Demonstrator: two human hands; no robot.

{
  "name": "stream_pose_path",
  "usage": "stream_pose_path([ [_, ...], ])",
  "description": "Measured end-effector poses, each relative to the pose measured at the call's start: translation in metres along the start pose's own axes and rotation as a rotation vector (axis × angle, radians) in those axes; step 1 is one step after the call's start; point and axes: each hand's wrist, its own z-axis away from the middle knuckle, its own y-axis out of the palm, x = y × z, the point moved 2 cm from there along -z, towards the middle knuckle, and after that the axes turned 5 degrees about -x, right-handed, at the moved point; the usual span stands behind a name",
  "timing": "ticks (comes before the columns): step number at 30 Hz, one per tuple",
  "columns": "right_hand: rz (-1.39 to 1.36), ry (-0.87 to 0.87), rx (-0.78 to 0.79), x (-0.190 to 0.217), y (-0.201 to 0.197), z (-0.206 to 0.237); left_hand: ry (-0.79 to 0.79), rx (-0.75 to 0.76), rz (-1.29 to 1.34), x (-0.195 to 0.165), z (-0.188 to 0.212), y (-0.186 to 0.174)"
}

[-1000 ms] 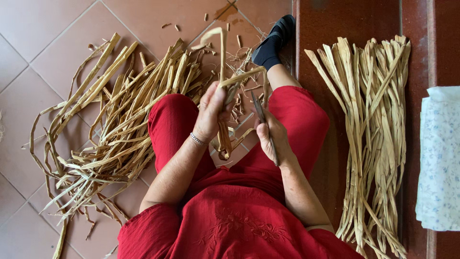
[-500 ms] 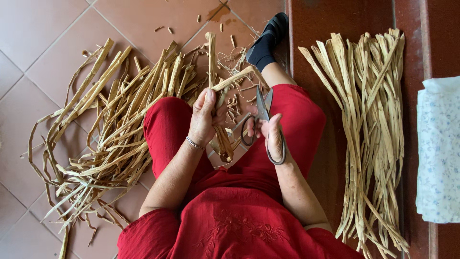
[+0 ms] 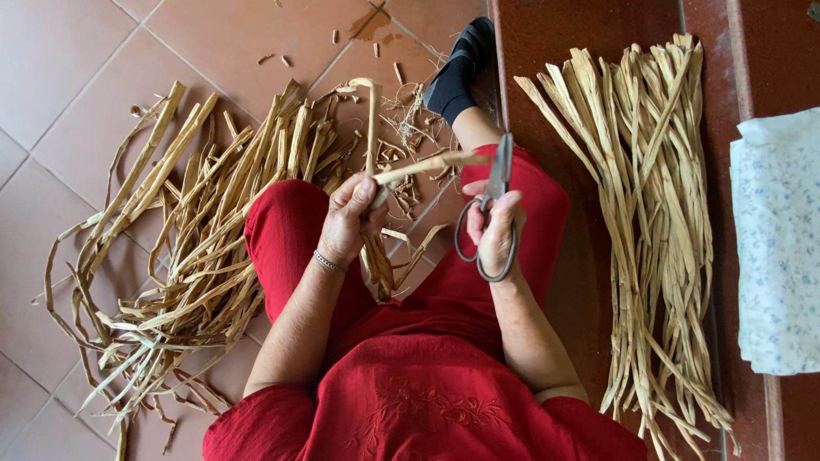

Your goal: The person sits on the floor trimming dried leaf strips with scissors, cutting off ends and imperfect sections, and sorts the trimmed strips into piles beside them while discarding scraps.

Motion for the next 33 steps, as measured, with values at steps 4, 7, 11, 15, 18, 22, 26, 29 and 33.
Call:
stream_pose_path([
  [4, 0.102, -0.021, 0.085, 0.004, -0.012, -0.019, -0.023, 0.181, -0.041, 0.002, 0.0, -0.013],
  [7, 0.011, 0.12, 0.284, 0.003, -0.016, -0.023, -0.107, 0.332, 0.091, 0.007, 0.001, -0.025],
  [11, -0.074, 0.192, 0.416, -0.001, -0.01, -0.016, -0.174, 0.383, 0.222, 0.02, 0.003, -0.033],
  [15, -0.139, 0.303, 0.483, -0.007, 0.004, -0.015, -0.213, 0.469, 0.236, 0.028, 0.004, -0.037],
  [18, -0.2, 0.344, 0.461, -0.008, 0.009, -0.019, -0.277, 0.502, 0.217, 0.033, 0.005, -0.039],
  [22, -0.217, 0.347, 0.387, -0.009, 0.009, -0.029, -0.293, 0.578, 0.214, 0.039, 0.009, -0.044],
  [26, -0.262, 0.312, 0.307, -0.013, 0.007, -0.033, -0.271, 0.615, 0.257, 0.042, 0.01, -0.051],
  [29, -0.223, 0.21, 0.243, -0.012, 0.004, -0.031, -0.242, 0.588, 0.26, 0.043, 0.008, -0.06],
  [33, -0.079, 0.057, 0.093, -0.008, 0.001, -0.023, -0.181, 0.54, 0.277, 0.041, 0.009, -0.071],
])
